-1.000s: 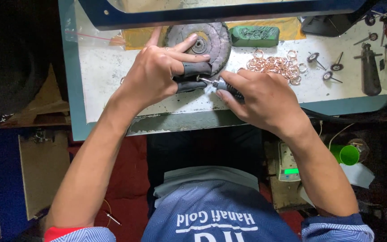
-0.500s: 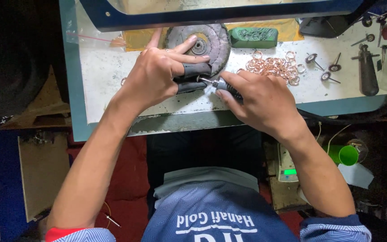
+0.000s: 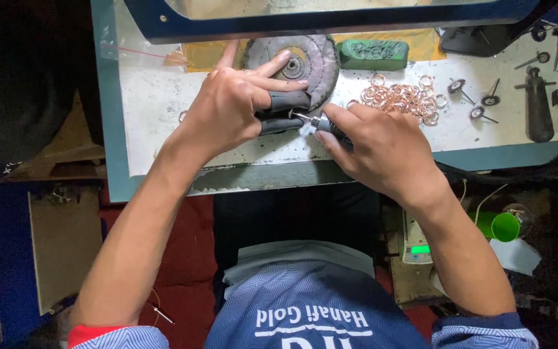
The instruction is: A person uses a handheld rotary tool to polish a series of small metal rings at a jewelry workshop bench.
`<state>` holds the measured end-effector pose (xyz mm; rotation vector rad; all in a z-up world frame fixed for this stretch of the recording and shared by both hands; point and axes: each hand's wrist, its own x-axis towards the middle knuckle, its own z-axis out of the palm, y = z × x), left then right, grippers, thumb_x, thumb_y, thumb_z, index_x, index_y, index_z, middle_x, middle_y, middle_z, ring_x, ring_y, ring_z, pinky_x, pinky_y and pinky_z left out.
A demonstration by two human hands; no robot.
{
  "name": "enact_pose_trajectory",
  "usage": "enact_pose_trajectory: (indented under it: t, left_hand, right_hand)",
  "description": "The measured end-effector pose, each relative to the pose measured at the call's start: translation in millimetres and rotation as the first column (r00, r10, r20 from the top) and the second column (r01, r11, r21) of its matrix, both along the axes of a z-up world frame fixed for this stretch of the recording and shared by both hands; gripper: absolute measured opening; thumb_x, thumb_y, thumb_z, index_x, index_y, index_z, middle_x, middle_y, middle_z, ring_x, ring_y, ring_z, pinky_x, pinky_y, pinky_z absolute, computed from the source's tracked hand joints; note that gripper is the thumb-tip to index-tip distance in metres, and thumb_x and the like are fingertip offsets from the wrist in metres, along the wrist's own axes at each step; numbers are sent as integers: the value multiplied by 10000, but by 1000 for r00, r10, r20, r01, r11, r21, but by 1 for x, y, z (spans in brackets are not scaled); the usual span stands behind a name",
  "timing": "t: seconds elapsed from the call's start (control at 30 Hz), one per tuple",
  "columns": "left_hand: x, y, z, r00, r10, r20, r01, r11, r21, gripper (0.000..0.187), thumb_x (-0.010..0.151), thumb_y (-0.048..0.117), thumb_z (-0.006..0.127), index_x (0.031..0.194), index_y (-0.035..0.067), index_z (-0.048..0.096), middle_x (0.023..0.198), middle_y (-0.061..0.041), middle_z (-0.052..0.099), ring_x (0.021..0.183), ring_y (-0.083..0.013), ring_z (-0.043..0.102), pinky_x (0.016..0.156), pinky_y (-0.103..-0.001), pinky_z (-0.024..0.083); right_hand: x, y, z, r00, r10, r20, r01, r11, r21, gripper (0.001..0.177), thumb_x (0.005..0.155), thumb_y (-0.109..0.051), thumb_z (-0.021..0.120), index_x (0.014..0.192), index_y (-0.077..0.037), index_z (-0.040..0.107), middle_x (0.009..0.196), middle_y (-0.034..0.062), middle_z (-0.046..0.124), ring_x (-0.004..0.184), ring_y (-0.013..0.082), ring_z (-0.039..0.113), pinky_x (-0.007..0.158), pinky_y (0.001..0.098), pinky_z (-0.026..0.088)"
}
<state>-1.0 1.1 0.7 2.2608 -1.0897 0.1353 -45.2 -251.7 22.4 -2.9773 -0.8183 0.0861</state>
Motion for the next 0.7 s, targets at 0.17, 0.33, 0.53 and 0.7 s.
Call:
enact_pose_trajectory:
  t: [0.17,0.33,0.53,0.7]
  left_hand:
    - [0,0,-1,1000,-14,-5,13,999,-29,409,596,-262,597,530,141,594,1253,-84,737,1354,-401,554,1159,-768,192]
    - [0,1,0,1000,-14,-2,14,1000,-24,442,584,-262,589,474,146,460,1250,-86,742,1358,-401,558,1173,-758,176]
    - [1,0,-1,1000,-9,0,9,1000,0,424,597,-259,616,476,136,523,1252,-84,740,1354,-387,555,1146,-772,221]
    - [2,1,-3,1000,-15,-6,15,1000,-28,455,592,-267,579,460,144,436,1244,-85,747,1360,-392,557,1165,-764,190]
  right_hand:
    - [-1,0,0,1000,-20,-6,20,999,29,429,1046,-510,567,1298,-178,671,787,30,679,487,278,652,391,439,535]
    - [2,0,2,999,2,-37,-1,1000,7,448,1050,-502,550,1314,-158,660,783,48,687,490,287,661,379,429,541]
    - [3,-5,-2,998,57,-29,-56,998,32,426,1046,-461,574,1318,-142,647,757,59,688,470,286,649,360,421,513]
    - [1,-3,-4,1000,12,2,-12,1000,24,419,1046,-470,575,1321,-166,663,826,40,716,451,261,638,357,406,529]
